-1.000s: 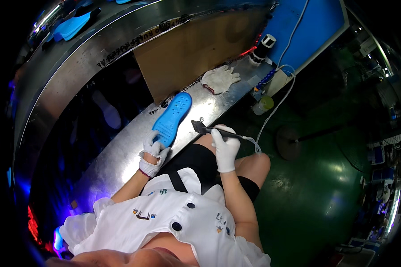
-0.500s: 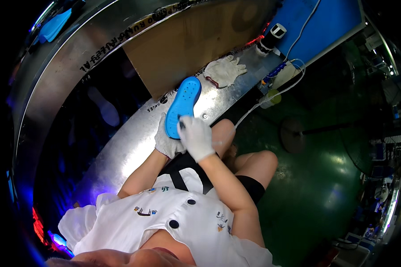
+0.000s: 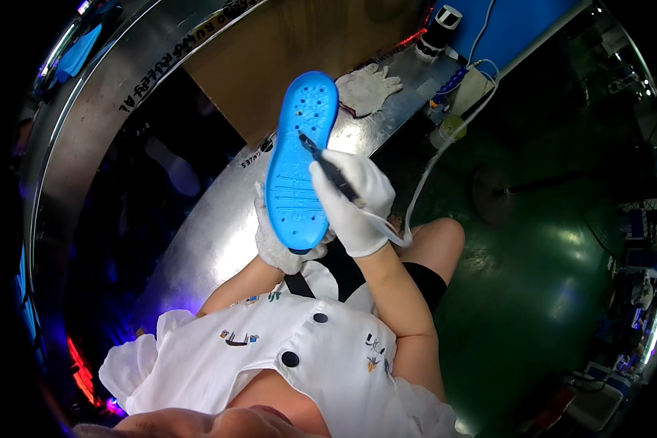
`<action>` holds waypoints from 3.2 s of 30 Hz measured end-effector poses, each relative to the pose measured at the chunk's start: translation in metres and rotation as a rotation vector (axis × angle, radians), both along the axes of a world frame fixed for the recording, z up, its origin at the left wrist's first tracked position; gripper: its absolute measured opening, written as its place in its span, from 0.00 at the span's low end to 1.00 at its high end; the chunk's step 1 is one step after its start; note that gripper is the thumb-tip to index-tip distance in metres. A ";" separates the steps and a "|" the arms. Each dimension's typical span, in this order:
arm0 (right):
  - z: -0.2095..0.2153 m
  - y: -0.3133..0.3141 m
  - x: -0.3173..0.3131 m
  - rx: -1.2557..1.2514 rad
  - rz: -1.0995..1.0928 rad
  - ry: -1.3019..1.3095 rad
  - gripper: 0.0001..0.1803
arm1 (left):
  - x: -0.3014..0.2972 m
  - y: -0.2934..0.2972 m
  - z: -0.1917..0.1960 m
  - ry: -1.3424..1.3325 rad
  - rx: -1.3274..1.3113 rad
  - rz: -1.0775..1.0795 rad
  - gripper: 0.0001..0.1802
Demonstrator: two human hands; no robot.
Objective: The person uses a handheld rotary tool to trim excess material from the edges of blue shoe soles. They pick up each sole from a conveyor belt, hold it with a gloved hand, and carefully grind the perimeter before placing it back on the belt.
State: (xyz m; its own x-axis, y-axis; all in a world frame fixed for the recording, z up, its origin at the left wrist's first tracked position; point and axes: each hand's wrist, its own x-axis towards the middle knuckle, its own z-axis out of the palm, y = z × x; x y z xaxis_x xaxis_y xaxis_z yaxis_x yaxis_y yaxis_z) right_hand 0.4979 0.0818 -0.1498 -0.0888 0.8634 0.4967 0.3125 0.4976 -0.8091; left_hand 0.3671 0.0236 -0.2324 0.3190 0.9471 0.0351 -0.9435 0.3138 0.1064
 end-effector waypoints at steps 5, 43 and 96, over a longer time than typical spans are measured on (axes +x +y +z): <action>-0.002 -0.031 -0.008 0.404 0.317 -0.334 0.09 | 0.003 0.017 -0.001 0.107 -0.481 0.176 0.50; -0.026 -0.050 0.002 0.262 0.336 -0.110 0.10 | -0.023 0.027 -0.018 0.036 0.307 0.072 0.50; 0.056 -0.016 0.053 0.439 0.387 -0.441 0.18 | -0.108 0.041 0.111 1.077 0.034 -0.106 0.29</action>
